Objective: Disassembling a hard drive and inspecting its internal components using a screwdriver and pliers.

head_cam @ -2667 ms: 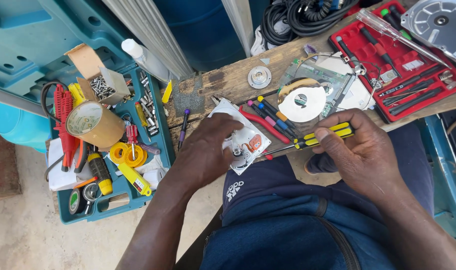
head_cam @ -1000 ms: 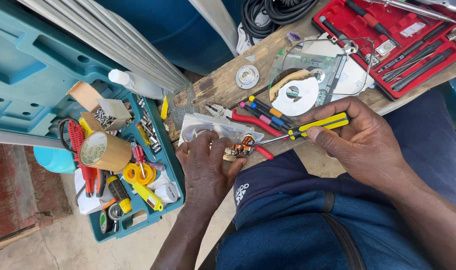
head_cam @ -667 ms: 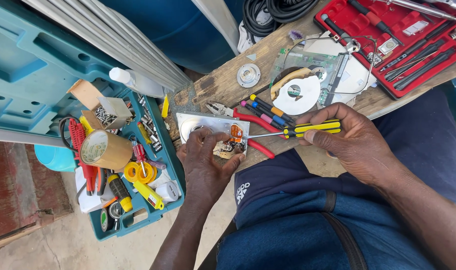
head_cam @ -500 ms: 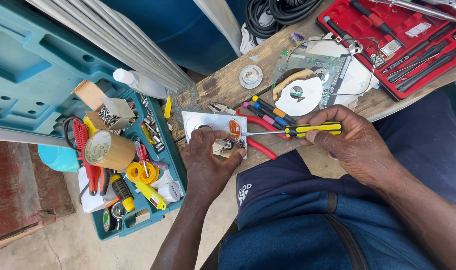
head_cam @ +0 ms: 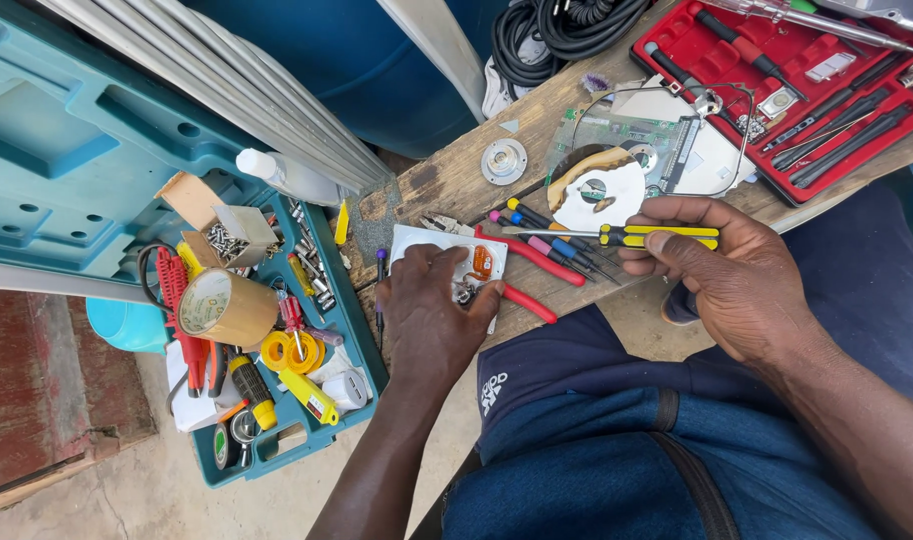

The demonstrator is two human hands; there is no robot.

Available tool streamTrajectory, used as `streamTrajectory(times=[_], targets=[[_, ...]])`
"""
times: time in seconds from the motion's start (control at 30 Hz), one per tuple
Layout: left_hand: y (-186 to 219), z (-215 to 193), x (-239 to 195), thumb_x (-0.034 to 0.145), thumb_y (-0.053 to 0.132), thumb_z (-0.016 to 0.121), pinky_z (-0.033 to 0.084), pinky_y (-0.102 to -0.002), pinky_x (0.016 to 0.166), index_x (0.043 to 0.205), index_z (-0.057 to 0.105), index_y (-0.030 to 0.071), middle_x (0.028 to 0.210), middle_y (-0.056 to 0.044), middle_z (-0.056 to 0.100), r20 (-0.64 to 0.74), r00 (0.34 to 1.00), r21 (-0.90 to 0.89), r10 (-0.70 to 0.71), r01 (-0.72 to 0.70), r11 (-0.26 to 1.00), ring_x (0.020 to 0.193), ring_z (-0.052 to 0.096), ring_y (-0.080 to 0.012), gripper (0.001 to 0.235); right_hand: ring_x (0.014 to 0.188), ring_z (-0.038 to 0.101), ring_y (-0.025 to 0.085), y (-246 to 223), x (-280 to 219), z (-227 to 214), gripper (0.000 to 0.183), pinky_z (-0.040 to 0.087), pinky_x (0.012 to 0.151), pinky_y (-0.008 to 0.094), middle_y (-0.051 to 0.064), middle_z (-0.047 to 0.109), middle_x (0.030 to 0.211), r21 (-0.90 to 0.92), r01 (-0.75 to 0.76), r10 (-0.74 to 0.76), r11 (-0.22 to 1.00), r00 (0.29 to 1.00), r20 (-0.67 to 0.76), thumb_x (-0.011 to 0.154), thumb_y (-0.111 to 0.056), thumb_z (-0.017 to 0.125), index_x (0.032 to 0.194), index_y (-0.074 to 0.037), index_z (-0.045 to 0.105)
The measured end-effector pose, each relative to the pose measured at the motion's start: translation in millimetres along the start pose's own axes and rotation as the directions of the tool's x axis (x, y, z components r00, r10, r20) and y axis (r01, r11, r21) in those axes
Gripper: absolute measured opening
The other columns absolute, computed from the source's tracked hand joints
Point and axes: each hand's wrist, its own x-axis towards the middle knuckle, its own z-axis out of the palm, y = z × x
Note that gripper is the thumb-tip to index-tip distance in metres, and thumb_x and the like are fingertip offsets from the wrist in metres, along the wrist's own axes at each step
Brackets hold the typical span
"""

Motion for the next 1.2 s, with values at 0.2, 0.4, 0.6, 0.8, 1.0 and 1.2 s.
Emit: streamTrajectory(times=[0.2,0.4,0.6,0.8,1.0,1.2], targets=[[9,16,17,0.088,0.053,0.078,0.042,-0.056,0.085,0.112,0.080,0.012,0.116,-0.011,0.065,-0.043,0.999,0.160,0.008,-0.001,0.987,0.109,0.058,-0.0333,0.048,0.090,0.082,0.026,-2,-6,6,0.027,0.056,0.068,0.025,0.012,0.082,0.115,-0.120,-0.008,0.008,0.993,1.000,-0.006,0.100,-0.004,0.068,0.126,-0.007,0.072],[-21,13,17,0.088,0.036,0.083,0.050,-0.044,0.098,0.120,0.077,0.009,0.115,-0.011,0.064,0.054,0.998,-0.268,0.039,-0.023,0.963,0.116,0.060,-0.0315,0.042,0.054,0.053,0.011,-21,-16,17,0.022,0.033,0.046,0.026,0.014,0.085,0.088,-0.343,-0.106,0.089,0.933,0.994,-0.065,0.097,-0.010,0.071,0.117,-0.017,0.079],[4,5,6,0.091,0.044,0.080,0.053,-0.048,0.093,0.122,0.078,0.011,0.116,-0.011,0.061,0.079,0.990,-0.169,-0.115,0.127,0.977,0.119,0.058,-0.0294,0.046,0.117,0.068,0.011,1,-7,8,0.026,0.043,0.106,0.024,-0.002,0.075,0.124,-0.494,0.361,-0.275,0.791,0.931,0.240,0.094,-0.017,0.076,0.120,-0.014,0.079],[-1,32,1,0.088,0.034,0.080,0.049,-0.049,0.092,0.107,0.075,0.010,0.107,-0.009,0.059,-0.149,0.987,-0.214,-0.064,0.031,0.976,0.108,0.057,-0.0320,0.031,0.119,0.071,0.013,8,4,3,0.040,0.048,0.105,0.027,-0.001,0.078,0.125,-0.633,0.466,-0.267,0.618,0.882,0.389,0.089,-0.026,0.081,0.128,-0.016,0.078],[7,39,-1,0.082,0.026,0.078,0.050,-0.052,0.082,0.102,0.073,0.009,0.102,-0.009,0.062,-0.279,0.959,-0.175,-0.056,0.006,0.984,0.103,0.059,-0.0324,0.027,0.132,0.067,0.027,28,17,-6,0.047,0.051,0.109,0.041,0.007,0.074,0.138,-0.680,0.631,-0.288,0.374,0.776,0.562,0.100,-0.041,0.063,0.138,-0.015,0.073],[7,41,2,0.082,0.026,0.076,0.050,-0.053,0.079,0.101,0.070,0.007,0.102,-0.011,0.063,-0.276,0.960,-0.149,-0.053,0.012,0.989,0.100,0.059,-0.0341,0.028,0.127,0.072,0.017,15,14,3,0.040,0.053,0.103,0.034,-0.002,0.080,0.132,-0.744,0.446,-0.155,0.498,0.890,0.430,0.098,-0.038,0.066,0.132,-0.023,0.078]])
